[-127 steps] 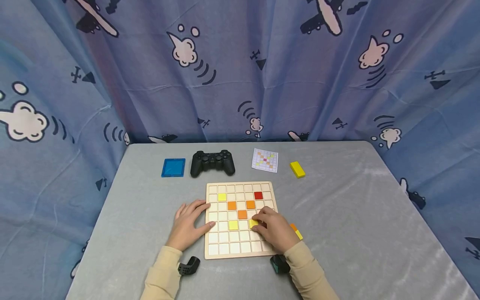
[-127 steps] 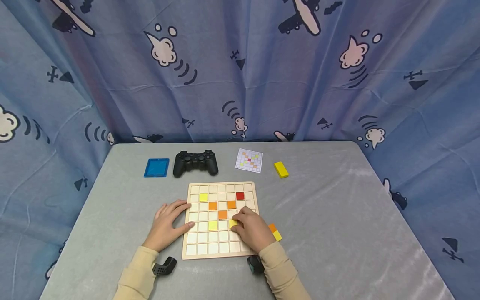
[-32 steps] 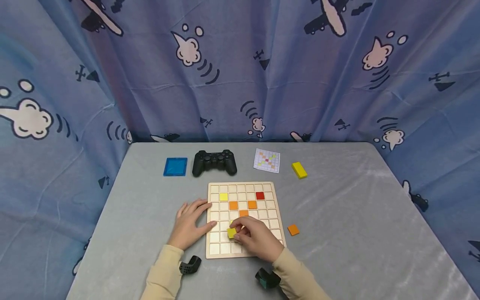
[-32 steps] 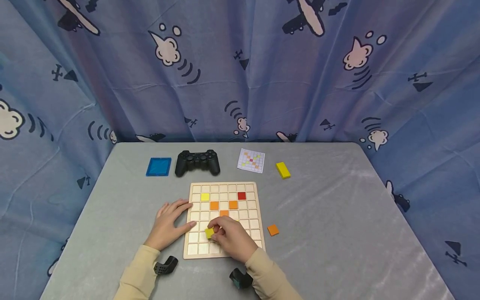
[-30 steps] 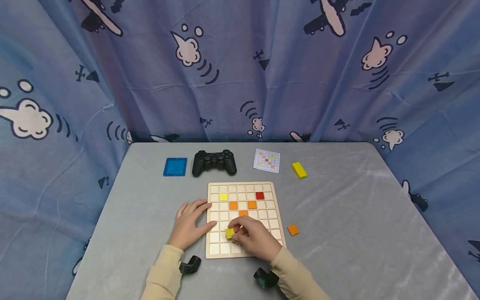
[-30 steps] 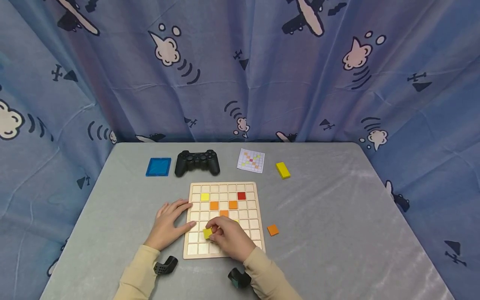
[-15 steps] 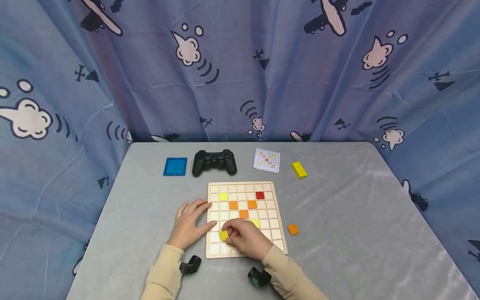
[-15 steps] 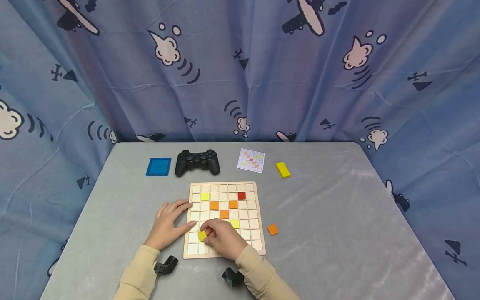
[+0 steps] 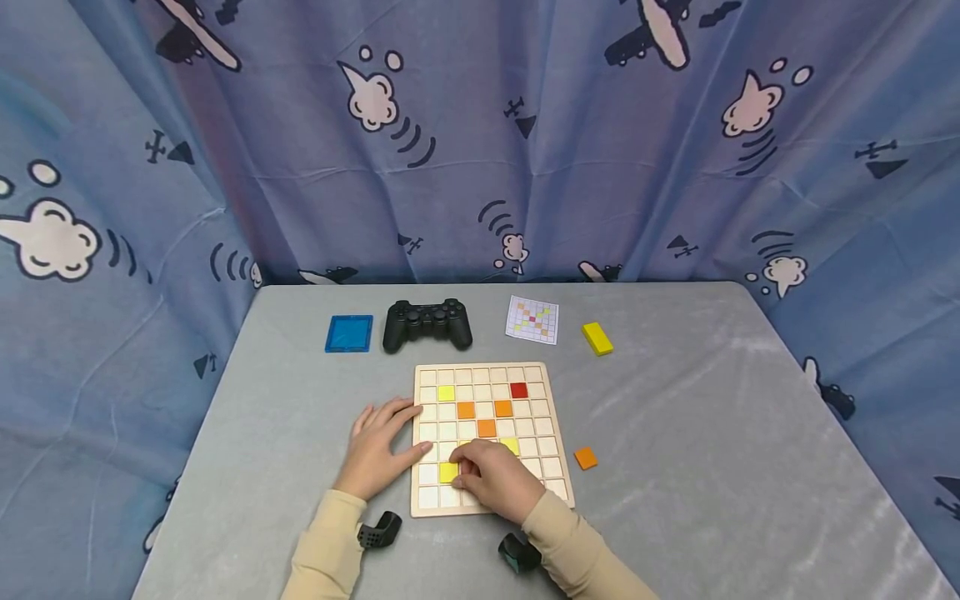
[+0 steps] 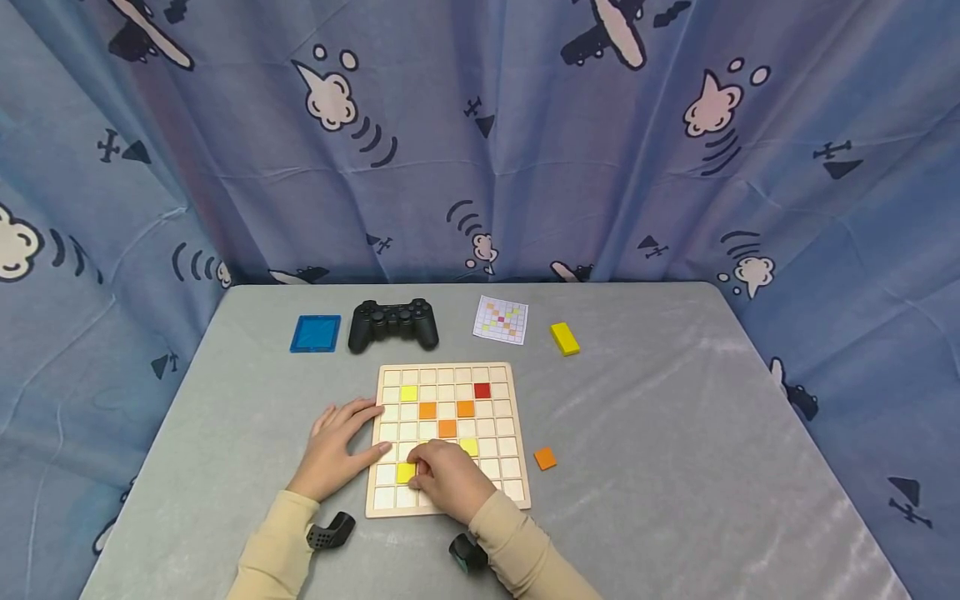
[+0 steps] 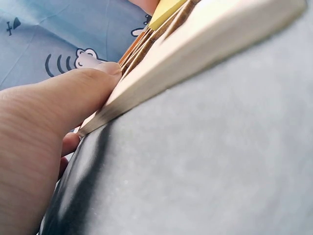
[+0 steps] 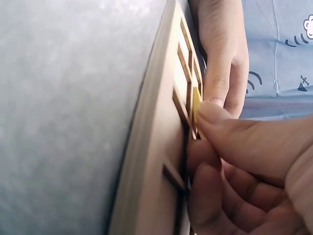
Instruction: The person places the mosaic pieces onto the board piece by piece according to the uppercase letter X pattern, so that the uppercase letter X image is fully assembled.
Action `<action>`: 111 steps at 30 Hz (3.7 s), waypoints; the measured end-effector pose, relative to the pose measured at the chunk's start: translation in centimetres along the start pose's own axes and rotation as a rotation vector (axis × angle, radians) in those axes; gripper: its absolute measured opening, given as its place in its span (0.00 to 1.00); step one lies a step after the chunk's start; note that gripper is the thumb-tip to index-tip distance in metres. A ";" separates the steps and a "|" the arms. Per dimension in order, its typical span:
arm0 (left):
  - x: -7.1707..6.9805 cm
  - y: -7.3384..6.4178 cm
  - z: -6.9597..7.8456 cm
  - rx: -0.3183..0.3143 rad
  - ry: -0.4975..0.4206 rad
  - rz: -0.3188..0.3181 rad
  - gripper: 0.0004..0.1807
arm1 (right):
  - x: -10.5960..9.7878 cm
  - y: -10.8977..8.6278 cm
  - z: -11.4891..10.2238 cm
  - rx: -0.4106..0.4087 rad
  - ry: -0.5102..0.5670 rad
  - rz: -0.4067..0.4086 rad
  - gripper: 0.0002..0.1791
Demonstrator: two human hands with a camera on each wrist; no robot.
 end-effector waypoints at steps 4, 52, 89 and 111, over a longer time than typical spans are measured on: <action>0.0 0.0 0.0 0.002 -0.001 0.001 0.32 | 0.0 -0.1 -0.4 -0.016 -0.062 0.025 0.10; 0.0 -0.1 -0.1 0.007 -0.010 0.012 0.33 | -11.1 -6.7 13.5 0.370 -0.167 0.214 0.19; 0.1 -0.1 0.0 0.006 0.003 0.010 0.33 | -10.8 -6.4 12.2 0.240 -0.068 0.200 0.12; 0.0 0.1 0.0 0.007 0.004 0.001 0.33 | -6.8 -4.9 10.1 0.151 0.390 0.024 0.09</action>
Point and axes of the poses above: each hand's wrist, its own y-axis towards the middle knuckle, its own x-axis out of the palm, z = x × y, the point moved 10 cm from there along y, towards the middle knuckle, and after that the axes turned 13 degrees about x, right-handed, at the moved point
